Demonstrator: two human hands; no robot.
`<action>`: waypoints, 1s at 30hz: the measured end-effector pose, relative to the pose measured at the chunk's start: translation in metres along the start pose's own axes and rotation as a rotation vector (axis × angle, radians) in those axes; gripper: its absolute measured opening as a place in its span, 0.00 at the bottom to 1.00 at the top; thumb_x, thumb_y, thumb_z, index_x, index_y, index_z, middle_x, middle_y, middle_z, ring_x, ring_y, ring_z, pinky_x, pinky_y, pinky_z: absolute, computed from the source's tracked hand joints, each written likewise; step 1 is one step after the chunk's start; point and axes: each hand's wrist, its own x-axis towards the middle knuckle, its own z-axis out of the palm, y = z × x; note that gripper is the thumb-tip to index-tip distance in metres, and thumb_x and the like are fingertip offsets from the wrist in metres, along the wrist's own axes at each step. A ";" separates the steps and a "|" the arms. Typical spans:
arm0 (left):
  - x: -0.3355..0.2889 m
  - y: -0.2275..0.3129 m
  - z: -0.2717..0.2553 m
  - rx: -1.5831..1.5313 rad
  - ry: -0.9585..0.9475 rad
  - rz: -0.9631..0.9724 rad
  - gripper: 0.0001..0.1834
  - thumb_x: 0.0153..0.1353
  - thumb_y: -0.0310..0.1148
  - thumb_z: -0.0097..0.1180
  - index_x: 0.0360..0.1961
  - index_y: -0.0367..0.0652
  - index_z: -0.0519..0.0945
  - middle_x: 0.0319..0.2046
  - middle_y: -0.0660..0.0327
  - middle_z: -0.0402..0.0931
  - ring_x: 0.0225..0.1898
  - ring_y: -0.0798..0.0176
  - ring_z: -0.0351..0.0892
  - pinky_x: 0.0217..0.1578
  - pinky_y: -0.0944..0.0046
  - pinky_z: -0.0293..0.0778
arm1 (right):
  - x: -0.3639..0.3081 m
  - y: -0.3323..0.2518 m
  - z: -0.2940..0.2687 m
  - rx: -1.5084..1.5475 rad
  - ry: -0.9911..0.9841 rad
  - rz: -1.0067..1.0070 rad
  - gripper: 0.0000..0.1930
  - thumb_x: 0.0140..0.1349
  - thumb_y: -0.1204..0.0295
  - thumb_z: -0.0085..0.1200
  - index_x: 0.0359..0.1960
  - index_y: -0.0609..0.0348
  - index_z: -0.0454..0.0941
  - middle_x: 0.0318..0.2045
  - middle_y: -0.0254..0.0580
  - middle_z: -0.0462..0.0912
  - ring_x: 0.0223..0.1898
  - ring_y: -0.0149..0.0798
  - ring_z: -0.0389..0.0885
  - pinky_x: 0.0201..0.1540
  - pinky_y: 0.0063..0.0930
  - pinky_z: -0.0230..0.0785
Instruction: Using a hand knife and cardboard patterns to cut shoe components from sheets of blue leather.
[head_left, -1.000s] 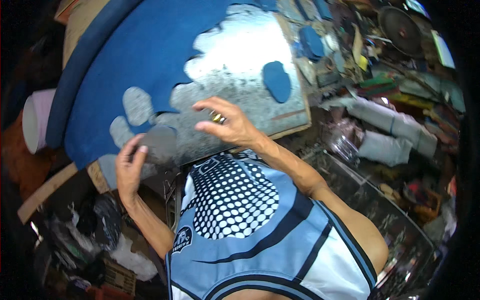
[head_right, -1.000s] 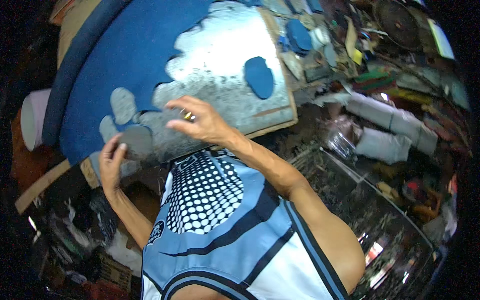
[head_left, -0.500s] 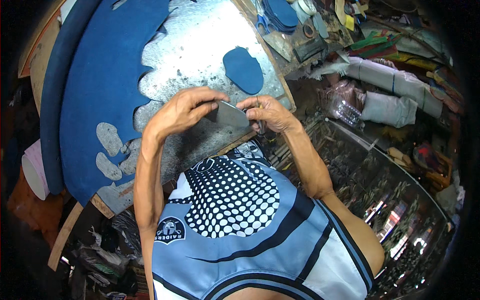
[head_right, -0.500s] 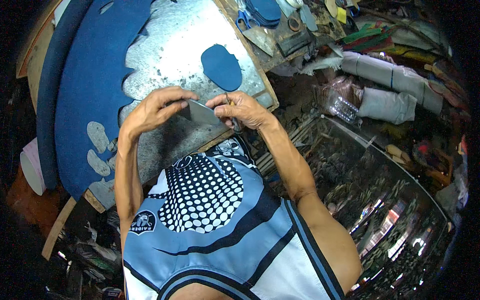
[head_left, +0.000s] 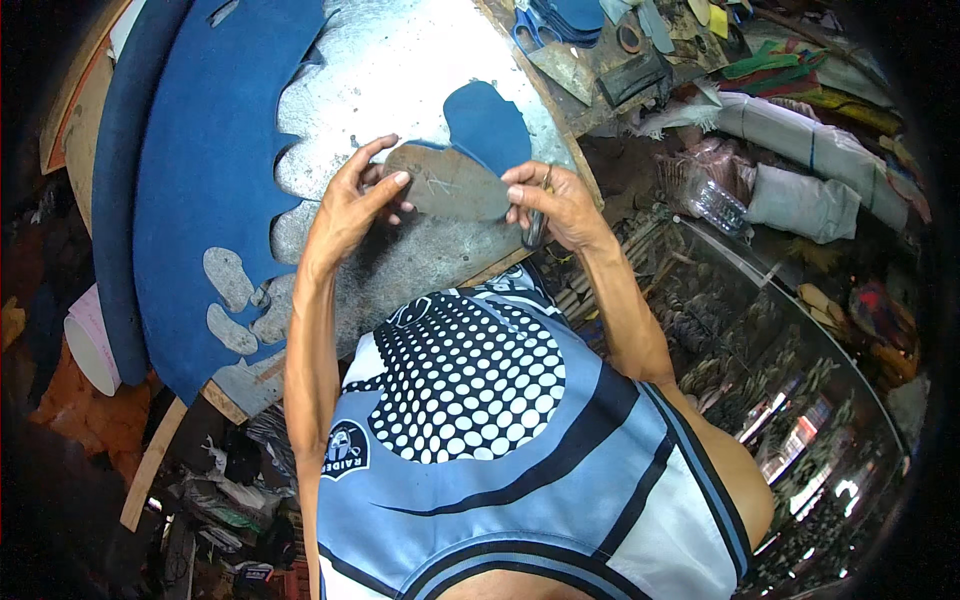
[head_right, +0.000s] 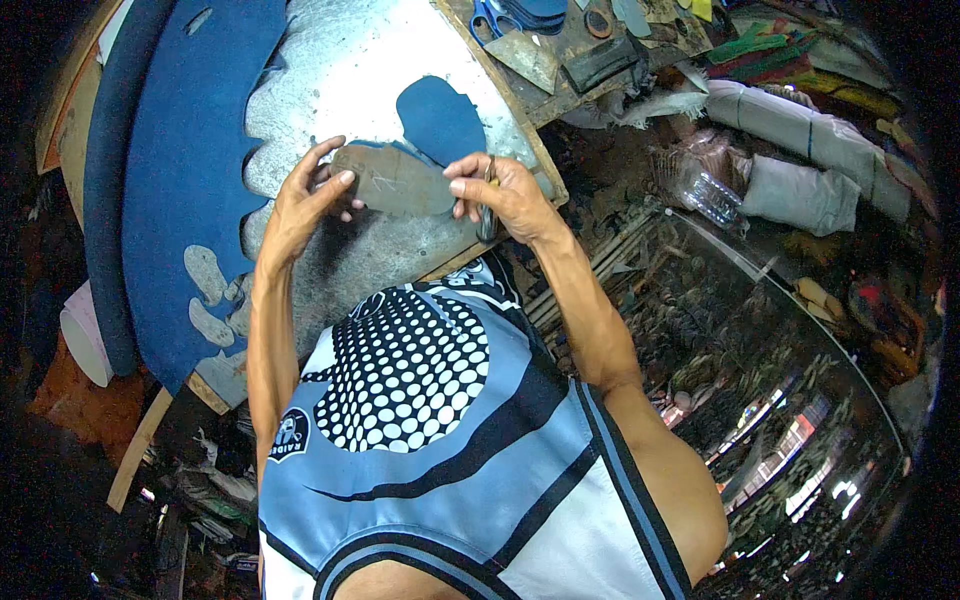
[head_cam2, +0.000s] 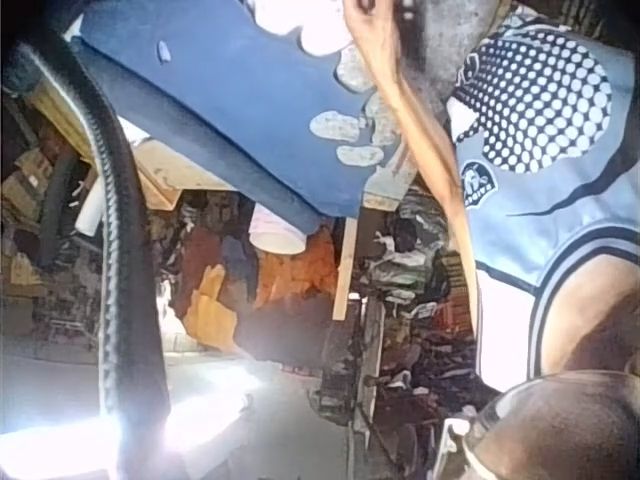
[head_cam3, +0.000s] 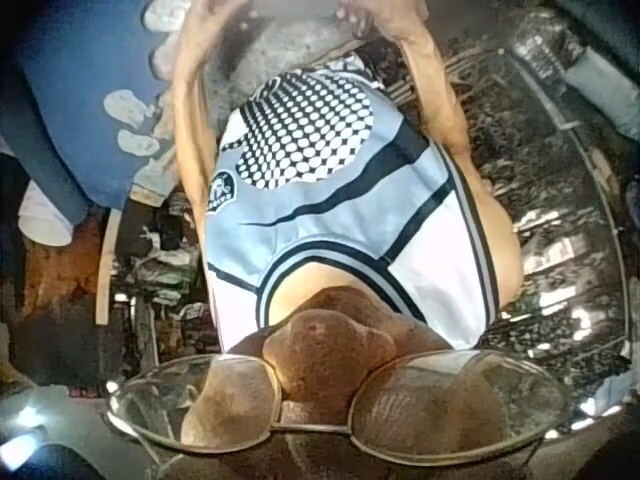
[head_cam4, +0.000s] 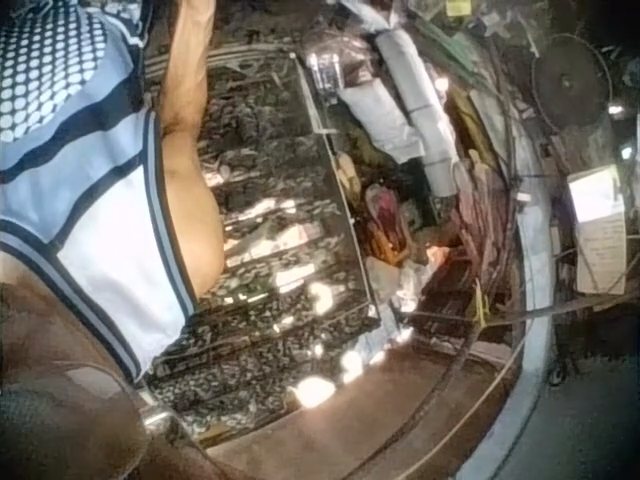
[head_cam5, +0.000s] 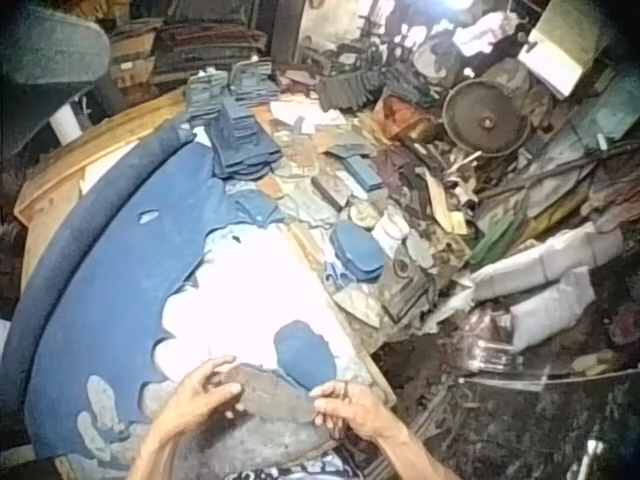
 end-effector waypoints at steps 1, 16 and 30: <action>-0.003 -0.009 0.000 -0.195 0.002 -0.039 0.25 0.66 0.34 0.59 0.63 0.39 0.72 0.46 0.56 0.81 0.40 0.65 0.82 0.37 0.66 0.79 | -0.004 0.001 0.001 0.013 -0.030 0.009 0.12 0.64 0.71 0.60 0.44 0.65 0.79 0.29 0.38 0.82 0.26 0.27 0.82 0.26 0.16 0.72; -0.014 -0.027 0.008 -0.070 0.099 0.152 0.15 0.68 0.31 0.55 0.52 0.37 0.82 0.51 0.60 0.78 0.35 0.71 0.80 0.36 0.72 0.77 | 0.011 0.011 0.017 -0.366 0.168 0.053 0.23 0.64 0.57 0.61 0.49 0.65 0.80 0.17 0.29 0.76 0.16 0.21 0.70 0.19 0.15 0.61; -0.065 -0.057 -0.049 -0.157 0.368 0.059 0.18 0.66 0.29 0.57 0.56 0.37 0.80 0.30 0.62 0.83 0.27 0.74 0.78 0.27 0.75 0.72 | 0.036 -0.013 -0.009 -0.392 0.430 -0.017 0.14 0.64 0.71 0.58 0.47 0.69 0.78 0.19 0.33 0.77 0.16 0.23 0.71 0.18 0.19 0.62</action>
